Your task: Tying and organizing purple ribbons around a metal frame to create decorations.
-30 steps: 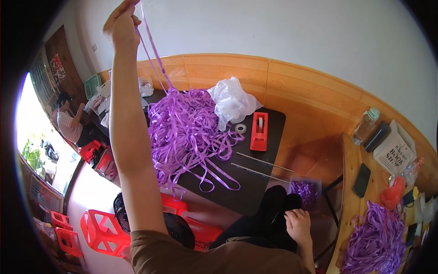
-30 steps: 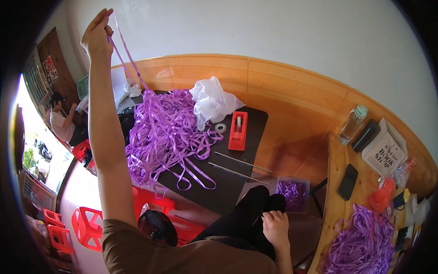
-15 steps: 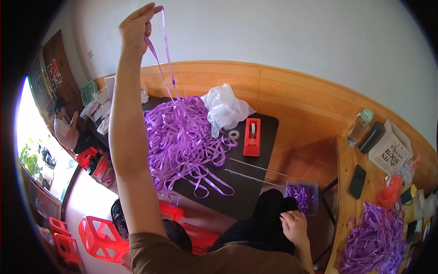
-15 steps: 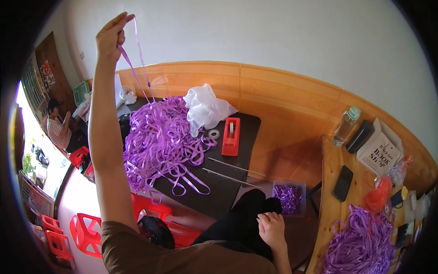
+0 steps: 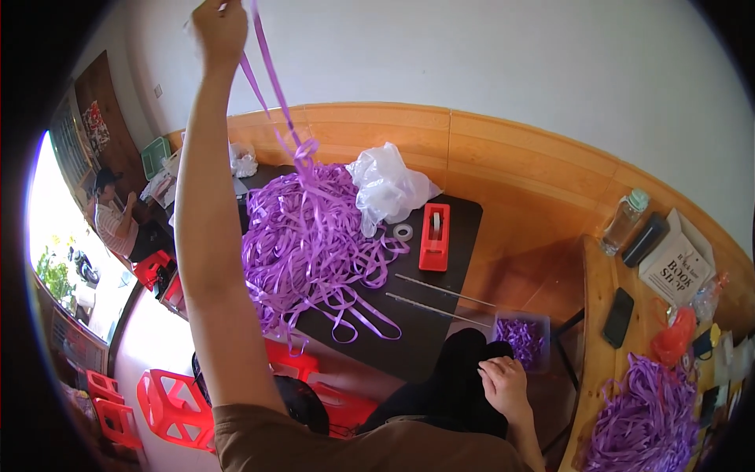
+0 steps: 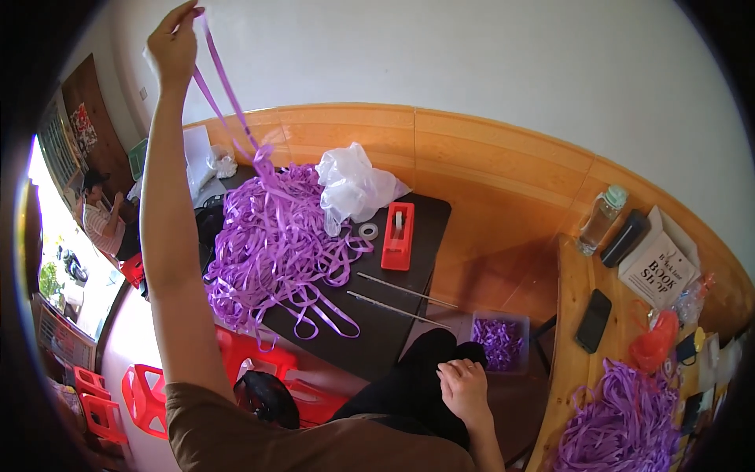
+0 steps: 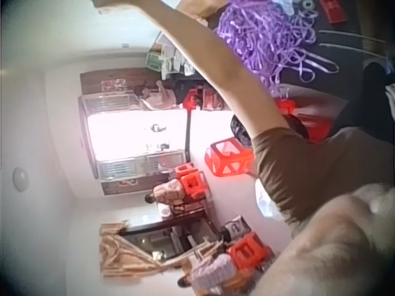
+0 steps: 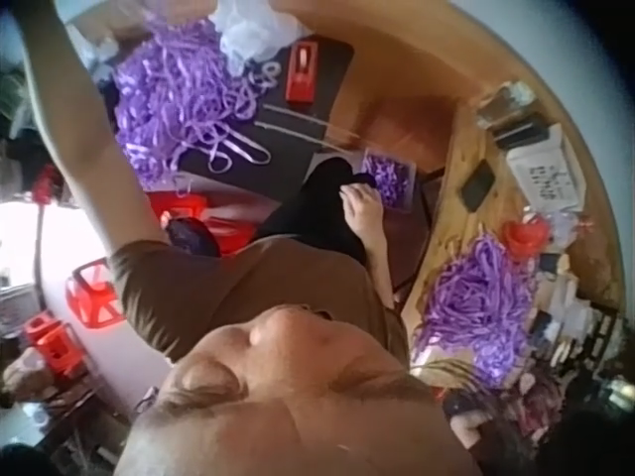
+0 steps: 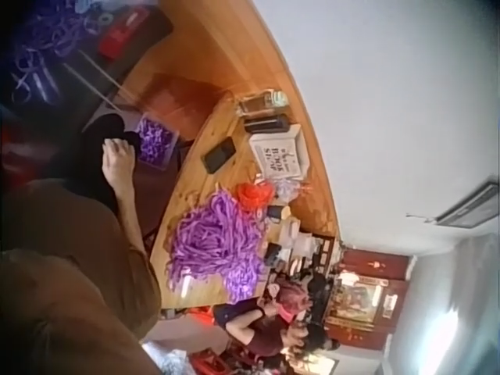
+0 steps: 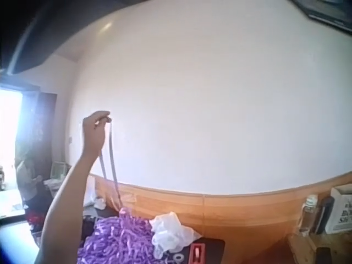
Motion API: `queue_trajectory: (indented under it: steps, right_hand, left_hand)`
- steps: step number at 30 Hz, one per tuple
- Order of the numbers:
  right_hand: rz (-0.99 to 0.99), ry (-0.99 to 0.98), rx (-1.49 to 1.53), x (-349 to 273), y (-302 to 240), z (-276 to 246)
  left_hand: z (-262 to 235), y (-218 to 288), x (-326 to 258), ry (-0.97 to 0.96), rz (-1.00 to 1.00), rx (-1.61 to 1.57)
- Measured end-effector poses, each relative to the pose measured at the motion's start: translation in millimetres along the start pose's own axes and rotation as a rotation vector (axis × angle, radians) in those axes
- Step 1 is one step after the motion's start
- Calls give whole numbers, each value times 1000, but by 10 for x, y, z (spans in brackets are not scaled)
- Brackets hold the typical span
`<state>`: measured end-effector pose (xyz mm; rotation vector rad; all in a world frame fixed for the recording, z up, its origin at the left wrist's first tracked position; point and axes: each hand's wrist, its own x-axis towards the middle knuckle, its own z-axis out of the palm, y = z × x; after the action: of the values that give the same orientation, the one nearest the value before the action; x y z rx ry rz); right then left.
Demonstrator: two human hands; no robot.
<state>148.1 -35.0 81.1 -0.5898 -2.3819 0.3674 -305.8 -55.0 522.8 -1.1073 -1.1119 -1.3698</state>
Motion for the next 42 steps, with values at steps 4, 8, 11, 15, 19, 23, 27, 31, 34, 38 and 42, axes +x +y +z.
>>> queue_trajectory:
  steps: [4, 8, 11, 15, 19, 23, 27, 31, 34, 38, 42]
  right_hand:
    - [5, 1, 19, 33, 72, 49]
    - [-22, -6, 23, 106, -2, 106]
    - [-21, -32, 35, 158, -51, 184]
    - [-18, -47, 5, 147, 25, 168]
    - [-29, -21, 42, 232, -5, 144]
    - [-66, 19, 89, 421, -12, 82]
    - [-96, 65, 245, 653, -130, 26]
    - [-176, 82, 512, 1151, -409, -43]
    - [-81, -62, 752, 1640, -649, -90]
    - [-73, 64, 810, 2306, -1027, 187]
    - [-56, 33, 974, 2616, -1203, 563]
  left_hand:
    - [49, -410, -50, -84, 297, 41]
    - [102, -584, -296, -440, 405, 258]
    - [100, -780, -216, -145, 14, -138]
    - [131, -450, -302, -236, -158, -201]
    - [84, -366, -425, -313, -93, -192]
    - [161, 99, -402, -196, -240, -351]
    - [220, 135, -257, -94, -332, -311]
    - [148, 425, -340, -185, -308, -305]
    - [166, 753, -367, -222, -314, -306]
    - [239, 774, -401, -241, -218, -311]
    - [284, 808, -538, -286, -143, -434]
